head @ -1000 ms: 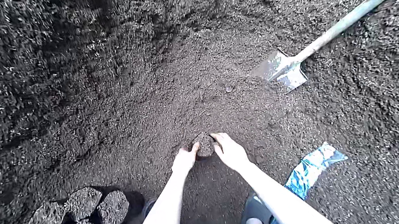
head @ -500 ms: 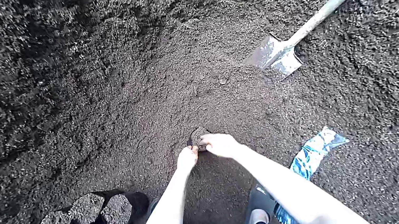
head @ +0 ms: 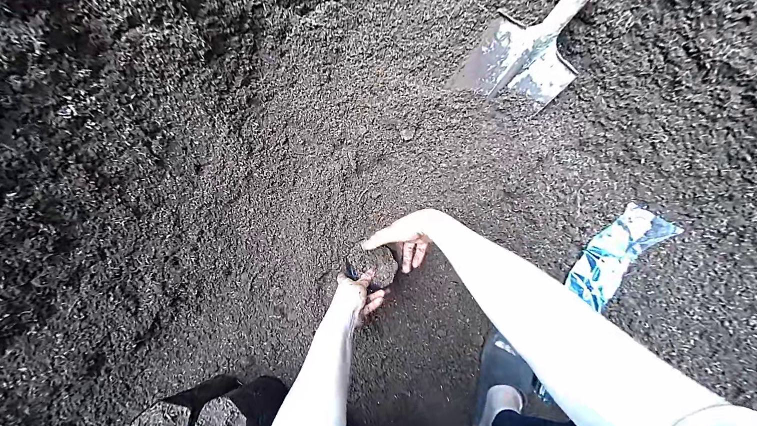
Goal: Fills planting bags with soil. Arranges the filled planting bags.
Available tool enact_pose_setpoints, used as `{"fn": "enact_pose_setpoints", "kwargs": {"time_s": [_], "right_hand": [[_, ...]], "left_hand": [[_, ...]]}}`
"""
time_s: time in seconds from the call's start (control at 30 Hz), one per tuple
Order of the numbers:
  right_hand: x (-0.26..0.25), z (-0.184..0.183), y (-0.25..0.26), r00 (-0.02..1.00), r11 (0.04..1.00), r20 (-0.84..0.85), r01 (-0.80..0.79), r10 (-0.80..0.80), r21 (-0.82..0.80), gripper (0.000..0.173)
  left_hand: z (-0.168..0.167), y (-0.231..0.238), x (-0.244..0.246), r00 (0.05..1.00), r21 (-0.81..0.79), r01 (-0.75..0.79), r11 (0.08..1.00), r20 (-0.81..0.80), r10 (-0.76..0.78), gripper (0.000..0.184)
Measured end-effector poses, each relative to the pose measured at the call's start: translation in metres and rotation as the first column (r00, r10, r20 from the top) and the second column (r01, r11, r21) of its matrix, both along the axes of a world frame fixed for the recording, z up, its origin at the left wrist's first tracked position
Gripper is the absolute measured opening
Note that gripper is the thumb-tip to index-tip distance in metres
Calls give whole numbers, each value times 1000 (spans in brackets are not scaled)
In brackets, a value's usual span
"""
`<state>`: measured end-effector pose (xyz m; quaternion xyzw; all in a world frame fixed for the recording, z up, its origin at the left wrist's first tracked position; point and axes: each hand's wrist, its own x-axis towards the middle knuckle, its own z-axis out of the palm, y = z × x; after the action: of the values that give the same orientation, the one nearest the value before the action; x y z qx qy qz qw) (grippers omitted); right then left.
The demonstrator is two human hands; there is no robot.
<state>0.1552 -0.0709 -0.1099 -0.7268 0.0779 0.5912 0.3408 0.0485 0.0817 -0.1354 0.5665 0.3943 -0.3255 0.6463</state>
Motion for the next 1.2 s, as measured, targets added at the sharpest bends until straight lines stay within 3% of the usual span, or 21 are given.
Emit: {"fn": "enact_pose_setpoints", "kwargs": {"time_s": [0.13,0.23,0.33,0.37,0.43,0.5,0.57,0.63,0.73,0.83,0.97,1.1,1.2], "right_hand": [[6,-19,13,930,969,274,-218,243,-120,77],[-2,-14,26,715,842,446,-425,538,-334,62],[-22,-4,29,533,786,579,-447,617,-426,44],[-22,1,25,535,788,581,-470,613,-398,44],[-3,11,5,649,839,548,-500,527,-215,57],[30,8,-32,773,940,575,-340,268,20,67],[72,-6,-70,696,991,709,-124,119,-44,64],[103,-30,-97,606,972,789,105,107,-212,61],[102,-78,-104,581,921,805,239,118,-307,63],[64,-107,-86,651,934,750,184,117,-305,70],[22,-128,-73,780,966,606,5,157,-257,66],[6,-75,-59,806,973,552,-126,214,-192,59],[-17,-1,-26,730,969,641,-226,238,-102,51]], "left_hand": [[3,-3,7,1000,30,6,1000,2,-6,59],[6,-2,10,999,86,34,996,-20,-33,55],[4,-4,7,996,171,94,981,-15,-93,54],[6,-3,6,989,192,145,971,-18,-144,57],[10,2,2,960,239,278,930,-32,-278,67],[13,9,-4,909,327,409,852,-67,-411,70],[13,19,-8,865,438,473,765,-66,-497,77],[11,25,-9,851,543,407,735,65,-520,77],[-6,23,3,747,556,229,799,426,-511,46],[-10,10,20,657,554,198,808,537,-529,25],[-6,6,18,689,498,79,864,598,-408,31],[-4,17,-16,755,484,-177,857,626,-197,39],[-6,21,-43,889,495,-71,866,426,-171,40]]}}
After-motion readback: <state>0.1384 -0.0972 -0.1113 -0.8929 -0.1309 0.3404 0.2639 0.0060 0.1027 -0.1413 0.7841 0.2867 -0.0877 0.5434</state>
